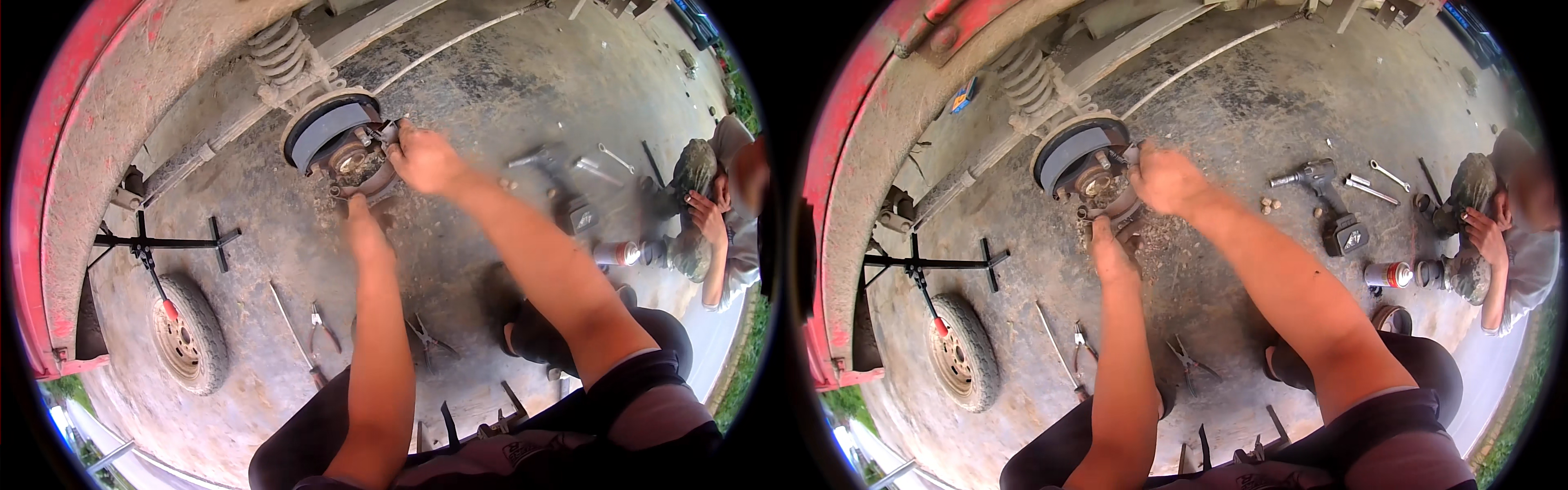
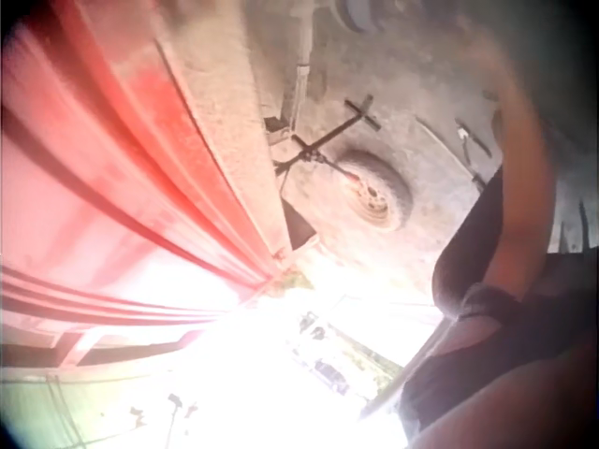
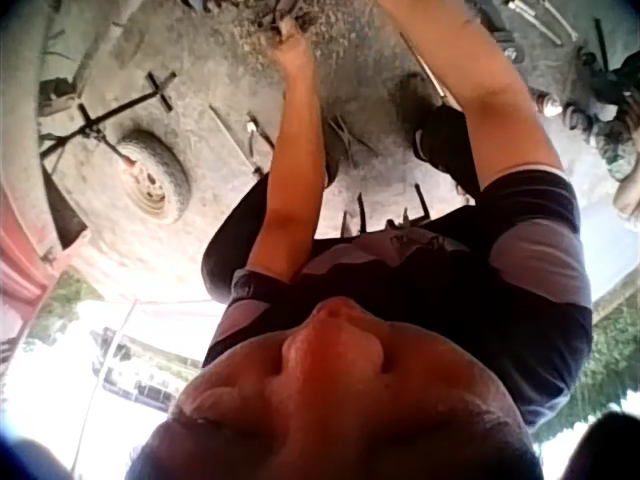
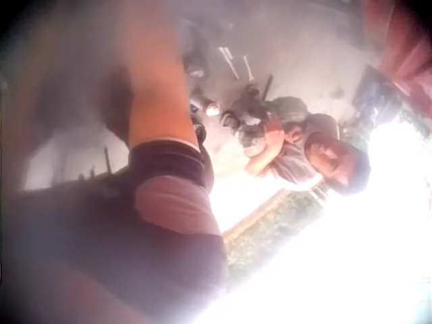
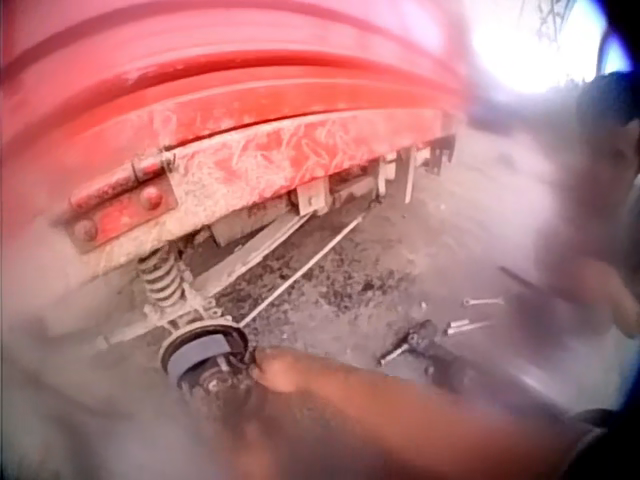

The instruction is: The person removes a brake drum from a vehicle wheel assembly, manipulates the internal brake shoe components with a screwdriver and pliers, cleans the parts using a spray can, and slides the drum back onto the axle.

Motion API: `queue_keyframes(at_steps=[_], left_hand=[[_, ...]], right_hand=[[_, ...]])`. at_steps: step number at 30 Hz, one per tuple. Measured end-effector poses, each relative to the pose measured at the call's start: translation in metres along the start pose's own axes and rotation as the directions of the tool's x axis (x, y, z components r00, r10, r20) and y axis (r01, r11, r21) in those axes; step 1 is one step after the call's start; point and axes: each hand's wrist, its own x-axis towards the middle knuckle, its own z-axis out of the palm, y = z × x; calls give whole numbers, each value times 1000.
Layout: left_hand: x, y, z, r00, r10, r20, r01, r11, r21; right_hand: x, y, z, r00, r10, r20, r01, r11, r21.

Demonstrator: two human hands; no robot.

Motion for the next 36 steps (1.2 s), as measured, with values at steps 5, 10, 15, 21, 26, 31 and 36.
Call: queue_keyframes(at_steps=[5,10,15,21,26,31,36], left_hand=[[-21,8,-7,968,233,89,-249,902,353],[-20,-1,-4,913,374,165,-406,787,464],[-19,-27,-5,940,280,196,-329,896,297],[1,-47,-9,948,274,162,-289,954,75],[11,-40,-14,942,254,217,-297,935,193],[19,-47,-8,945,256,205,-301,925,232],[12,-51,-7,938,273,214,-303,946,117]], right_hand=[[3,-3,13,988,152,32,-155,973,171],[19,11,3,990,41,138,-65,982,175],[26,21,-7,976,-104,191,98,994,41],[29,12,-14,948,-153,279,164,986,-18],[33,25,-1,963,-113,244,110,994,28],[45,33,3,948,-127,292,114,992,61],[47,38,2,931,-160,328,162,987,21]])
